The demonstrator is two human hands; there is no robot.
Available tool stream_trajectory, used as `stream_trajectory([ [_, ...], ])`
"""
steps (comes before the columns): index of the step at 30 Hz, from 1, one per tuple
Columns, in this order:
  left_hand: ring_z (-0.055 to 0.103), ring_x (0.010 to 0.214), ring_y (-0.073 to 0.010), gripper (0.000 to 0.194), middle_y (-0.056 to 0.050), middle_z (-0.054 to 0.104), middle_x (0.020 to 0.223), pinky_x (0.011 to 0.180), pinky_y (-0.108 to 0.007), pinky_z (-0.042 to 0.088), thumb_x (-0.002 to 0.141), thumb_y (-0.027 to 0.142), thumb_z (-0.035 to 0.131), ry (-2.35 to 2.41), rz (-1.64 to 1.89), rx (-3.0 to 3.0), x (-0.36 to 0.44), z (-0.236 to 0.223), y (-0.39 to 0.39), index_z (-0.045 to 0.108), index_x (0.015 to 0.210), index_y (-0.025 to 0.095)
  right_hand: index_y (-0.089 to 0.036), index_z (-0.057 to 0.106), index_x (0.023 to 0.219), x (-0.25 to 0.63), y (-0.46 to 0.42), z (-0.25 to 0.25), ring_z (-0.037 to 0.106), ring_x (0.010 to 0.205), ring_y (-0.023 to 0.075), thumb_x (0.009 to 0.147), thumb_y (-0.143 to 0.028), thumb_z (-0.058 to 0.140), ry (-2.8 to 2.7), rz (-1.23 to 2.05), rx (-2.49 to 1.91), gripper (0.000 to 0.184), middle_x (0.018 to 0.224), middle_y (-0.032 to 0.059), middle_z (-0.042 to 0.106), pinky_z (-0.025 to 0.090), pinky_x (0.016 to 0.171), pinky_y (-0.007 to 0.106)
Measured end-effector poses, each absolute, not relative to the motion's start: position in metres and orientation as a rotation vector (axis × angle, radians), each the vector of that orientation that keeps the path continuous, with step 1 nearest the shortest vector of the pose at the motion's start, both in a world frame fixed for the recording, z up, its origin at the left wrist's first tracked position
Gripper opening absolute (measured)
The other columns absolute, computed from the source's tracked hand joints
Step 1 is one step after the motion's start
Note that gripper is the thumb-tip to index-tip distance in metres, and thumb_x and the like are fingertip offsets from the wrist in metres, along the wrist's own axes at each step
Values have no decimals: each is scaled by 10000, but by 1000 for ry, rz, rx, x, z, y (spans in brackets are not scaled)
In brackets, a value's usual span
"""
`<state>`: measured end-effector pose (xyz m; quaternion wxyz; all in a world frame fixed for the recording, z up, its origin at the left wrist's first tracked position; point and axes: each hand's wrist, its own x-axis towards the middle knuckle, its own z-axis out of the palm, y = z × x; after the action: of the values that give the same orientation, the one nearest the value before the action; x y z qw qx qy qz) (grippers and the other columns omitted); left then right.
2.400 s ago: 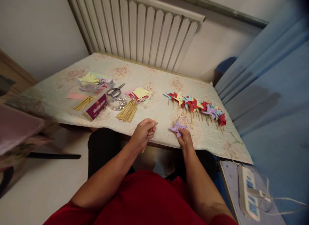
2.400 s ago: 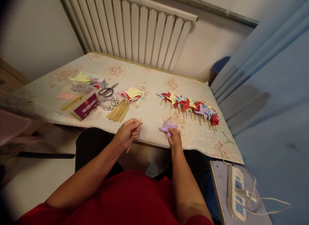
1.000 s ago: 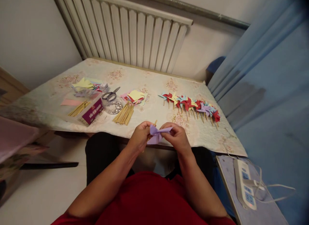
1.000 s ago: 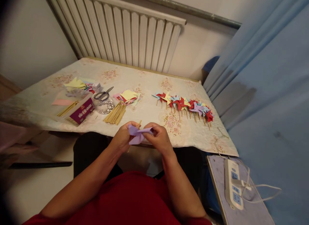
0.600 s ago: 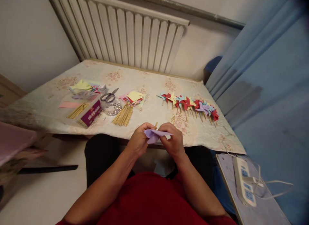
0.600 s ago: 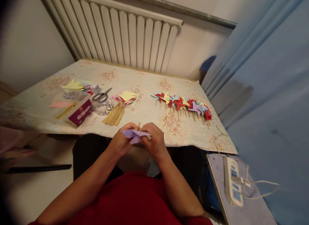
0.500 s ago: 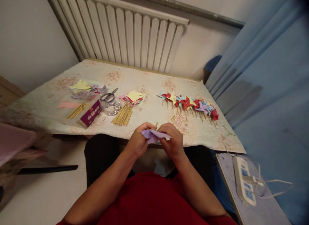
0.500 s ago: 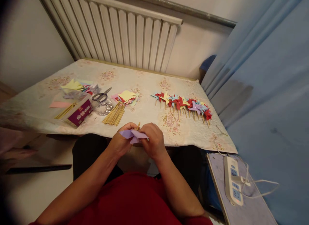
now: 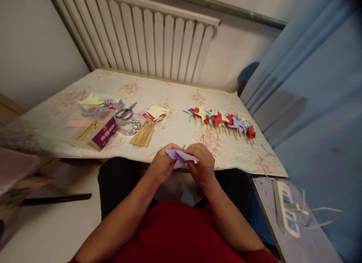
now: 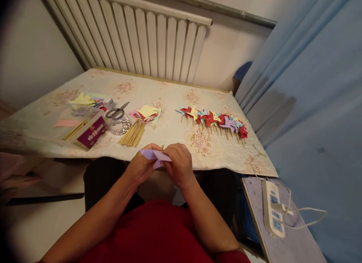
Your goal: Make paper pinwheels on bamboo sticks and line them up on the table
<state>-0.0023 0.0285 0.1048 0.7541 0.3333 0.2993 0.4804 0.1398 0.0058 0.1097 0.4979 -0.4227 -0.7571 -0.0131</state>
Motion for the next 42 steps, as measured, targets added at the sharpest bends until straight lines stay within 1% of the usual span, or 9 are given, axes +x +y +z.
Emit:
stream_trajectory([
  [5, 532, 605, -121, 248, 22, 574, 648, 601, -250, 425, 607, 258, 771, 640, 1024, 748, -2, 103, 29, 596, 757, 167, -205, 604, 926, 141, 6, 110, 574, 799, 186, 865, -162, 559, -1827, -56, -983, 88, 849, 54, 625, 452, 704, 342],
  [11, 526, 595, -113, 234, 26, 573, 649, 602, -247, 424, 623, 249, 765, 638, 1022, 782, -2, 101, 29, 596, 763, 167, -210, 603, 913, 141, 6, 111, 575, 790, 184, 873, -179, 555, -1829, -76, -990, 70, 838, 52, 624, 454, 696, 338],
  [16, 530, 593, -114, 202, 18, 582, 649, 601, -246, 423, 649, 229, 745, 610, 1018, 798, -3, 99, 29, 603, 777, 162, -208, 602, 913, 141, 6, 110, 577, 792, 185, 862, -159, 566, -1829, -68, -995, 79, 838, 51, 624, 453, 694, 336],
  [21, 532, 593, -115, 226, 19, 584, 654, 603, -247, 425, 640, 250, 758, 622, 1024, 813, -3, 97, 30, 601, 776, 164, -209, 601, 909, 141, 6, 109, 578, 797, 184, 861, -151, 560, -1825, -56, -1001, 86, 840, 48, 627, 455, 706, 339],
  [29, 515, 566, -99, 189, 27, 585, 633, 566, -221, 392, 663, 237, 740, 659, 1038, 842, -3, 99, 30, 599, 765, 163, -208, 601, 892, 141, 5, 111, 580, 794, 183, 861, -142, 548, -1809, 11, -1017, 89, 828, 44, 629, 454, 712, 342],
  [42, 529, 576, -109, 221, 23, 599, 647, 580, -234, 402, 661, 261, 754, 633, 1022, 846, -3, 96, 31, 591, 779, 168, -207, 605, 889, 140, 6, 110, 572, 788, 178, 872, -168, 552, -1833, -76, -1035, 69, 824, 47, 629, 445, 701, 331],
])
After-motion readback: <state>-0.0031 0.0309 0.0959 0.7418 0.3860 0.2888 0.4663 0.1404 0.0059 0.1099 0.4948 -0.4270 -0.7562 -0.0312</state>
